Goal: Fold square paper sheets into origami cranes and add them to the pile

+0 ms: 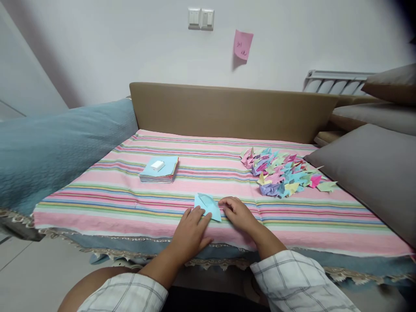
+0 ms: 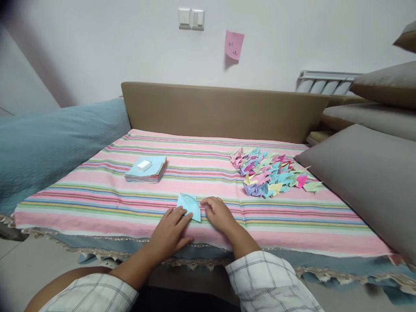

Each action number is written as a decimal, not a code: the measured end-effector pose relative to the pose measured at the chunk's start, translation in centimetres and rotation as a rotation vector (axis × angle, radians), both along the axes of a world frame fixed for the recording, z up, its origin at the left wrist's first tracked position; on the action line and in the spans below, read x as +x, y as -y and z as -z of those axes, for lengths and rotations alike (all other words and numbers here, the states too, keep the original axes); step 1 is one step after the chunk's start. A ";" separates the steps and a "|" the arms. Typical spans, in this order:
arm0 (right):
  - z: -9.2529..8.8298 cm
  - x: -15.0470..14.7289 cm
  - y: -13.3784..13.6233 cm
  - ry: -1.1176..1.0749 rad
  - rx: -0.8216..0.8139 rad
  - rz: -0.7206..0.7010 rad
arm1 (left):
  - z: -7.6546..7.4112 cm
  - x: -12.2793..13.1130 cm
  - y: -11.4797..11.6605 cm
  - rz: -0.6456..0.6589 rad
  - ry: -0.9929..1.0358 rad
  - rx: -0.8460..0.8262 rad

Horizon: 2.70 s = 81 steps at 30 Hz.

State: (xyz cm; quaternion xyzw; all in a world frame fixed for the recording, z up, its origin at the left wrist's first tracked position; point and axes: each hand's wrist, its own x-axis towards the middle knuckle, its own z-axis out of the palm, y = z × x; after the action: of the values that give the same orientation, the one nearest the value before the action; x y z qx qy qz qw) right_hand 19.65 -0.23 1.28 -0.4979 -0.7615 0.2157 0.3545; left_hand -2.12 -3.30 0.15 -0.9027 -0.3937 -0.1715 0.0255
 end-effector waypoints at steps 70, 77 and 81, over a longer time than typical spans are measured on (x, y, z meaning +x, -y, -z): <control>0.1 -4.1 -0.5 0.277 0.030 0.138 | -3.5 -2.1 -4.5 -0.228 0.385 -0.341; 0.5 -4.3 -0.7 0.262 0.030 0.205 | -3.2 -2.0 -4.6 -0.262 0.327 -0.271; 0.7 -4.4 -0.8 0.269 0.022 0.219 | -3.1 -1.9 -4.5 -0.268 0.294 -0.239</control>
State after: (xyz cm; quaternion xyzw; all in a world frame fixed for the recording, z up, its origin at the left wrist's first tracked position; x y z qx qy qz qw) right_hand 15.23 0.59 0.61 -0.5984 -0.7455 0.0988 0.2764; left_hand -4.02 1.20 3.23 -0.8043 -0.5272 -0.2481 -0.1166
